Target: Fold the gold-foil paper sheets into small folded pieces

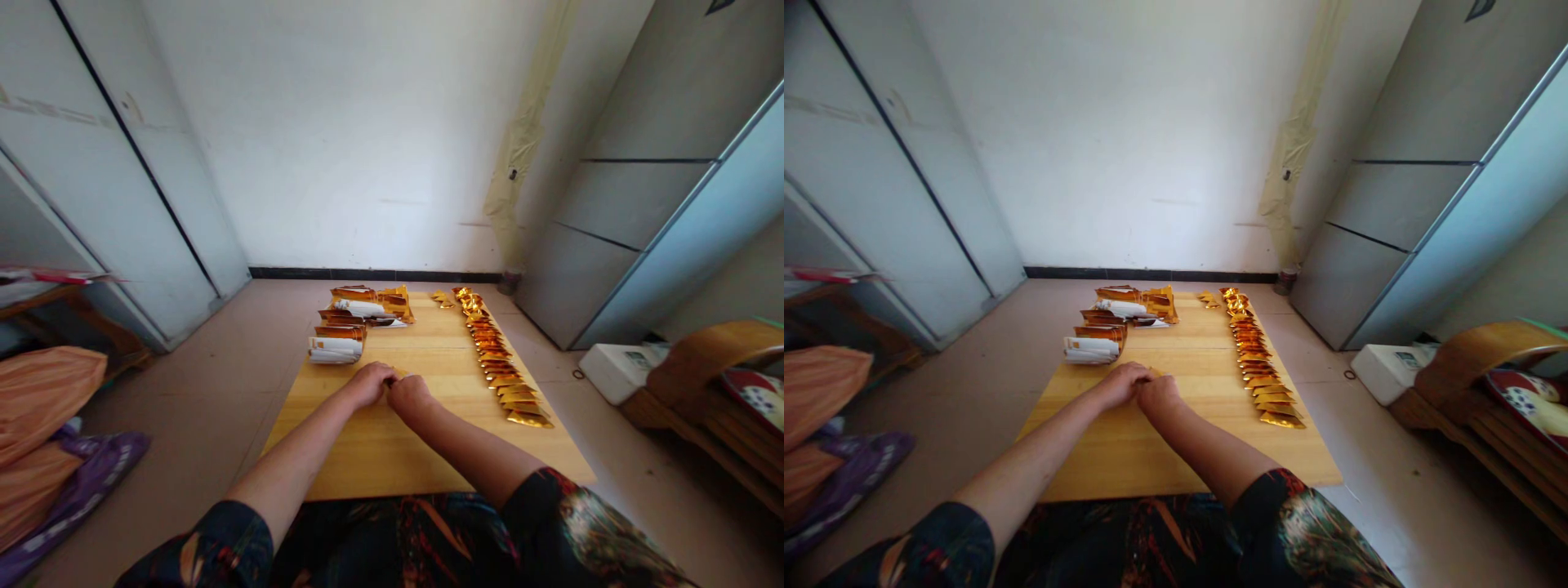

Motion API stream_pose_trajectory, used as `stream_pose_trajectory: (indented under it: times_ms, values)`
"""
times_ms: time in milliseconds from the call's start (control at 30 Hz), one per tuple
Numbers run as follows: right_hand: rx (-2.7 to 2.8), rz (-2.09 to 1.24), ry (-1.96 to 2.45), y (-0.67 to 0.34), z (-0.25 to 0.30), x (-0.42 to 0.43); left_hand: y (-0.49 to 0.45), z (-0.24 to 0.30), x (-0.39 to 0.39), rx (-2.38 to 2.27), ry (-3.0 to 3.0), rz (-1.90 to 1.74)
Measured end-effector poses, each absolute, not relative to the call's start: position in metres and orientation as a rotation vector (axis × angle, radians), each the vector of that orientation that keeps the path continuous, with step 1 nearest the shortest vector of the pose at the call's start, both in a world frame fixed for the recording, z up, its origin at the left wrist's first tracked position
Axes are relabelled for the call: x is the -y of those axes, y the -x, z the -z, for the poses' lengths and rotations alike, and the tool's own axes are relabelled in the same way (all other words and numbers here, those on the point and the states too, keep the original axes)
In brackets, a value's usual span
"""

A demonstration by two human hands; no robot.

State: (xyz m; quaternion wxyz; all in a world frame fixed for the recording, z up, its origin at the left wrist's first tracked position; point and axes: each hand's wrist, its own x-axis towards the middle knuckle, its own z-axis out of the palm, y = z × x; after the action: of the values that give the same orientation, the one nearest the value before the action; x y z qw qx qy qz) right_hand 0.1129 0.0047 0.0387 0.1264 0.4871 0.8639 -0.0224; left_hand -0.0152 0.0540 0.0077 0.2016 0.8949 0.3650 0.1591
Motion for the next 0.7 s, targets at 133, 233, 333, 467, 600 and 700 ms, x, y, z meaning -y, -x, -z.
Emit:
stream_pose_trajectory:
  times_ms: [133, 233, 333, 467, 600, 700]
  values:
    - [-2.490, -0.048, -1.489, -0.127, -0.033, -0.001, 0.016, -0.009, -0.053, -1.061, -2.489, -0.448]
    - [-2.584, -0.111, -1.418, -0.145, -0.030, -0.001, 0.014, -0.010, -0.052, -1.096, -2.493, -0.461]
    - [-2.651, -0.163, -1.341, -0.163, -0.027, -0.003, 0.012, -0.009, -0.053, -1.130, -2.536, -0.457]
    - [-2.713, -0.202, -1.332, -0.177, -0.022, -0.009, 0.009, -0.005, -0.053, -1.147, -2.619, -0.490]
    - [-2.717, -0.221, -1.394, -0.184, -0.015, -0.012, 0.006, 0.000, -0.050, -1.149, -2.718, -0.560]
    - [-2.691, -0.220, -1.477, -0.187, -0.012, -0.013, 0.005, 0.004, -0.047, -1.135, -2.737, -0.623]
